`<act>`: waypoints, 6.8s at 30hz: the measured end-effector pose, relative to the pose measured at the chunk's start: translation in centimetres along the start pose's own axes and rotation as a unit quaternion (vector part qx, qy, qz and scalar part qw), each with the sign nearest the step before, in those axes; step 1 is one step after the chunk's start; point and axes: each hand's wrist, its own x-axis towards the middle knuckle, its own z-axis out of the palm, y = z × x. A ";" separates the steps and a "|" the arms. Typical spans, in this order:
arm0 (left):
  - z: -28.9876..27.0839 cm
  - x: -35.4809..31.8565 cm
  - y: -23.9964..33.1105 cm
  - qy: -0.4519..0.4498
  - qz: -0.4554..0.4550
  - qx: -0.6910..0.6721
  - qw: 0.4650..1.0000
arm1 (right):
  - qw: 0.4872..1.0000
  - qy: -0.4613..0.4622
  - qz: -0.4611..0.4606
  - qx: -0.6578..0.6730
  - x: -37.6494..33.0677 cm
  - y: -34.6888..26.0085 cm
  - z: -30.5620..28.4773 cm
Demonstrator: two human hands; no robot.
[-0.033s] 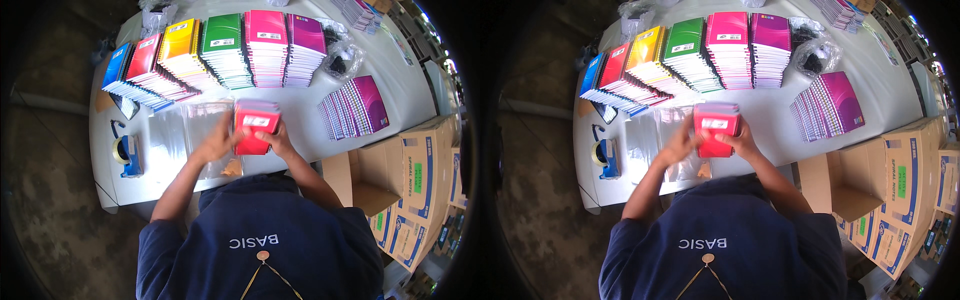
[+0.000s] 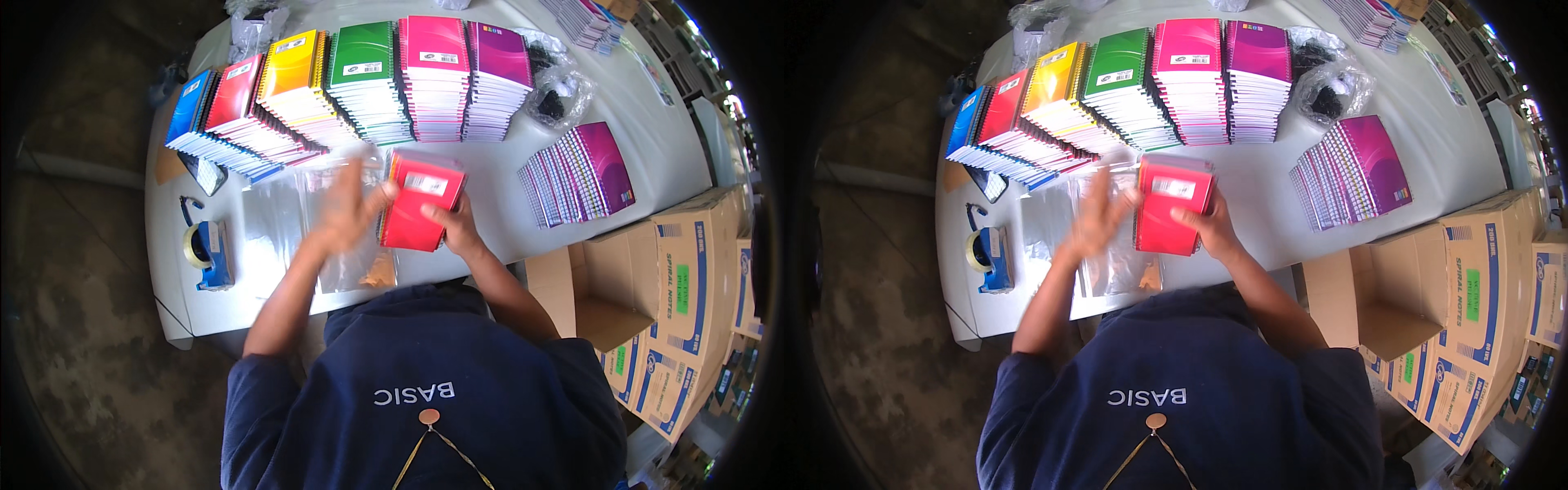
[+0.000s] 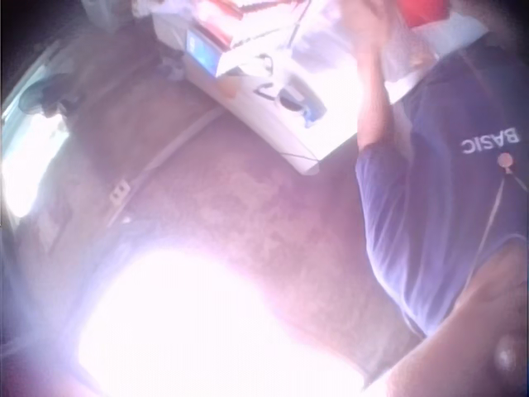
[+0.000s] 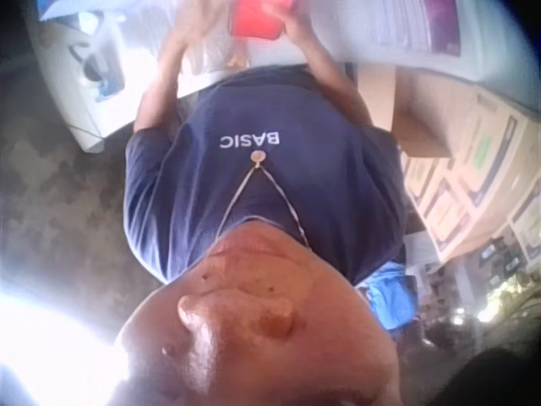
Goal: The person places stacks of colorful small spiral notebooks into clear plastic bags, uses a tape dispenser to seal the bags, and moves the packaged items to the side of the table.
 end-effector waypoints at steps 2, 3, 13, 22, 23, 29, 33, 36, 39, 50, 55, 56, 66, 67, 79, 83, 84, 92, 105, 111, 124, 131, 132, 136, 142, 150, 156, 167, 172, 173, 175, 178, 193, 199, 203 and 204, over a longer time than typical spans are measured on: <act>-4.5 5.7 2.3 0.154 0.133 0.170 0.964 | 0.997 0.044 0.029 0.061 0.5 -1.3 0.6; -6.6 7.6 2.6 0.171 0.203 0.231 0.936 | 0.996 0.052 0.042 0.066 1.0 -1.8 1.1; -11.0 4.4 0.8 0.178 0.111 -0.270 0.940 | 0.975 0.034 0.155 0.153 0.0 -1.3 2.9; -16.5 2.6 -7.9 0.138 0.153 0.247 0.947 | 0.915 -0.107 0.316 0.225 -1.9 1.9 8.4; -19.6 3.7 -7.4 0.174 0.161 0.315 0.919 | 0.908 -0.100 0.323 0.247 -1.9 2.3 8.8; -26.6 0.6 -10.6 0.231 0.061 0.437 0.867 | 0.943 -0.090 0.255 0.195 -0.2 4.2 12.0; -18.5 -5.1 -4.7 0.256 0.266 0.327 0.870 | 0.961 0.003 0.201 0.192 -0.7 5.9 12.9; -12.2 -11.6 -3.1 -0.013 0.237 0.191 0.952 | 0.970 0.001 0.178 0.168 -0.6 7.0 15.5; -11.3 -12.4 -5.1 0.090 0.067 0.018 0.993 | 0.992 -0.054 0.112 -0.024 -0.5 7.1 15.5; -3.8 -15.6 -15.4 -0.031 -0.144 -0.372 0.916 | 0.959 -0.026 -0.103 -0.262 -2.4 16.8 13.7; -6.2 -14.4 -16.8 -0.114 0.039 -0.050 0.991 | 0.796 -0.060 -0.124 -0.590 -2.3 15.7 11.6; -6.7 -14.3 -15.8 -0.104 -0.002 -0.131 0.986 | 0.838 -0.046 -0.102 -0.534 -2.5 15.4 11.7; -10.1 -9.5 -14.2 -0.239 -0.335 0.036 0.911 | 0.724 -0.008 0.174 -0.668 2.0 11.6 15.9; -10.9 -8.2 -13.0 -0.265 -0.341 0.145 0.890 | 0.692 0.017 0.175 -0.700 2.4 11.5 16.0; -4.1 -11.7 -15.1 0.091 -0.196 -0.309 0.926 | 0.953 0.040 -0.001 -0.301 1.7 17.3 14.6; -4.7 -13.5 -19.3 0.070 -0.164 -0.048 0.983 | 0.886 0.076 0.002 -0.458 0.9 16.6 12.7; -5.3 -13.8 -19.9 0.070 -0.184 0.053 0.979 | 0.801 0.115 0.003 -0.587 0.2 16.4 11.9; -3.3 -19.0 -17.9 0.106 -0.276 0.247 0.923 | 0.589 0.116 -0.037 -0.799 -3.0 14.5 6.0; -3.0 -16.3 -16.7 0.197 -0.233 0.308 0.901 | 0.689 0.155 -0.141 -0.694 -1.5 14.1 7.9; -4.5 -15.5 -15.8 0.313 -0.378 -0.091 0.866 | 0.925 0.266 0.004 -0.271 0.4 11.3 7.9; -7.4 -16.8 -17.0 0.244 -0.466 -0.030 0.850 | 0.904 0.046 0.342 -0.252 1.2 8.0 5.7; -7.4 -17.2 -16.0 0.186 -0.430 0.128 0.874 | 0.929 0.037 0.299 -0.216 1.0 8.6 5.1; -6.9 -17.5 -15.9 0.233 -0.346 0.146 0.897 | 0.930 0.030 0.293 -0.221 1.1 8.6 5.3; -6.3 -16.6 -15.0 0.277 -0.379 0.182 0.864 | 0.935 0.002 0.255 -0.246 1.3 8.8 4.9; -5.9 -17.4 -16.6 0.322 -0.278 0.254 0.869 | 0.937 -0.004 0.264 -0.230 1.2 8.0 6.5; -7.0 -15.9 -13.6 0.273 -0.317 -0.005 0.908 | 0.900 -0.008 0.271 -0.341 1.1 6.3 8.7; -7.5 -17.5 -13.4 0.070 -0.358 0.055 0.929 | 0.877 -0.061 0.195 -0.434 1.6 6.1 8.9; -7.7 -16.1 -14.5 0.134 -0.395 0.195 0.888 | 0.937 -0.056 0.131 -0.320 1.0 8.7 9.3; -6.0 -16.5 -15.3 0.273 -0.351 0.220 0.868 | 0.931 -0.062 0.140 -0.330 0.9 8.2 9.1; -6.0 -16.6 -15.6 0.300 -0.240 0.285 0.878 | 0.931 -0.063 0.139 -0.332 0.9 8.0 9.3; -5.8 -17.0 -16.1 0.303 -0.255 0.284 0.873 | 0.929 -0.066 0.135 -0.339 1.0 7.8 9.7; -6.6 -16.4 -15.0 0.304 -0.163 0.382 0.857 | 0.924 -0.067 0.107 -0.361 1.0 8.0 9.9; -10.6 -16.5 -16.3 0.009 -0.328 -0.196 0.924 | 0.929 -0.074 -0.017 -0.363 1.3 9.5 11.2; -5.4 -13.6 -12.9 0.055 -0.127 -0.155 0.978 | 0.964 -0.045 -0.073 -0.252 1.0 12.6 12.7; -2.5 -12.3 -10.9 -0.022 -0.077 0.142 0.987 | 0.950 -0.074 -0.080 -0.293 0.5 14.6 12.1; -2.8 -12.4 -10.4 -0.054 -0.081 0.163 0.982 | 0.940 -0.090 -0.083 -0.318 0.6 14.3 12.2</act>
